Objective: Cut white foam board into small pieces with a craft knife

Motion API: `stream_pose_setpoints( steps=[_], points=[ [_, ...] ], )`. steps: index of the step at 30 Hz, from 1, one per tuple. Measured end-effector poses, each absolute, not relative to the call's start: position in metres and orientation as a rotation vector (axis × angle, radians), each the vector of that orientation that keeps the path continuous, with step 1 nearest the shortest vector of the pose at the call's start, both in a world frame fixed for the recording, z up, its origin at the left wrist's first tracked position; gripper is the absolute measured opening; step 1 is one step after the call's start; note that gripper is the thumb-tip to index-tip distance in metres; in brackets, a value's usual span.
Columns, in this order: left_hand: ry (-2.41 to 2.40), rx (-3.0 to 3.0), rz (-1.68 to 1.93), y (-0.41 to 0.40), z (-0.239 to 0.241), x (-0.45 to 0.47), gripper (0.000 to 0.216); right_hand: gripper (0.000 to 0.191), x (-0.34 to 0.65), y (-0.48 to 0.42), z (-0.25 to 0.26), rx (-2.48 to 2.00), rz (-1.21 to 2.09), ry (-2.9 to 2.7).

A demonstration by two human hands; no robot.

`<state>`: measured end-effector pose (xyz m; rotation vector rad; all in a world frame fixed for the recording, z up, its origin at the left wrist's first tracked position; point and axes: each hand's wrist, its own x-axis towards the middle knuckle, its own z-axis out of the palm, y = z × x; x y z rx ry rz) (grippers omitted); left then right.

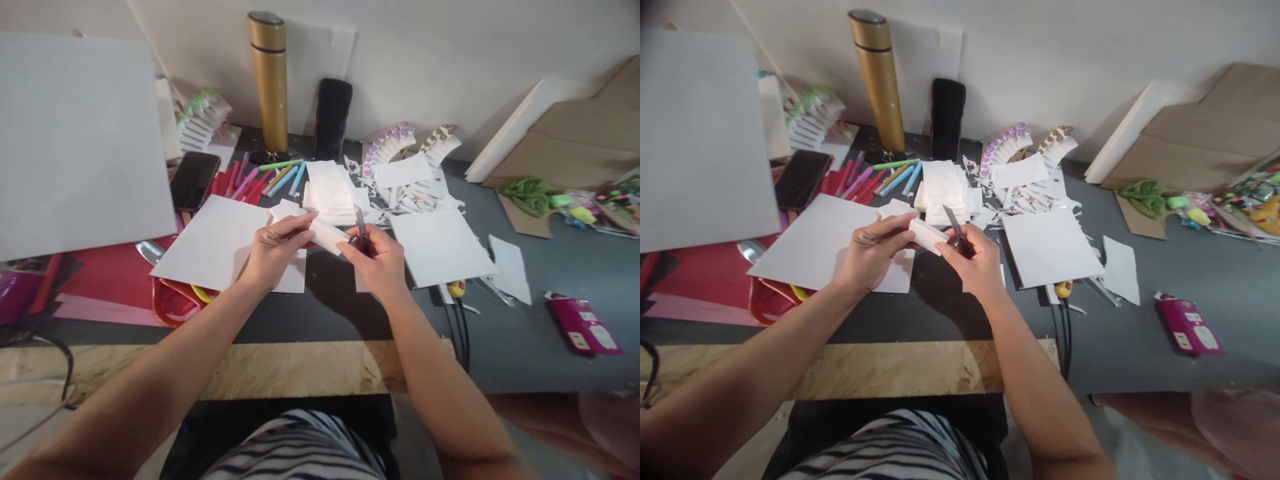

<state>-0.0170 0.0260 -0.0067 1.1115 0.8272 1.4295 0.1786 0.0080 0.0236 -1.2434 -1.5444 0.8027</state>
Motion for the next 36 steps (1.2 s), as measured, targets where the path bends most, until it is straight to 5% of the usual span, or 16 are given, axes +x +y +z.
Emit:
stream_pose_setpoints(
  steps=[36],
  points=[
    [1.021,1.207,1.299,0.020,-0.003,-0.018,0.030,0.031,0.183,0.018,0.014,-1.260,1.051,-1.268]
  ],
)
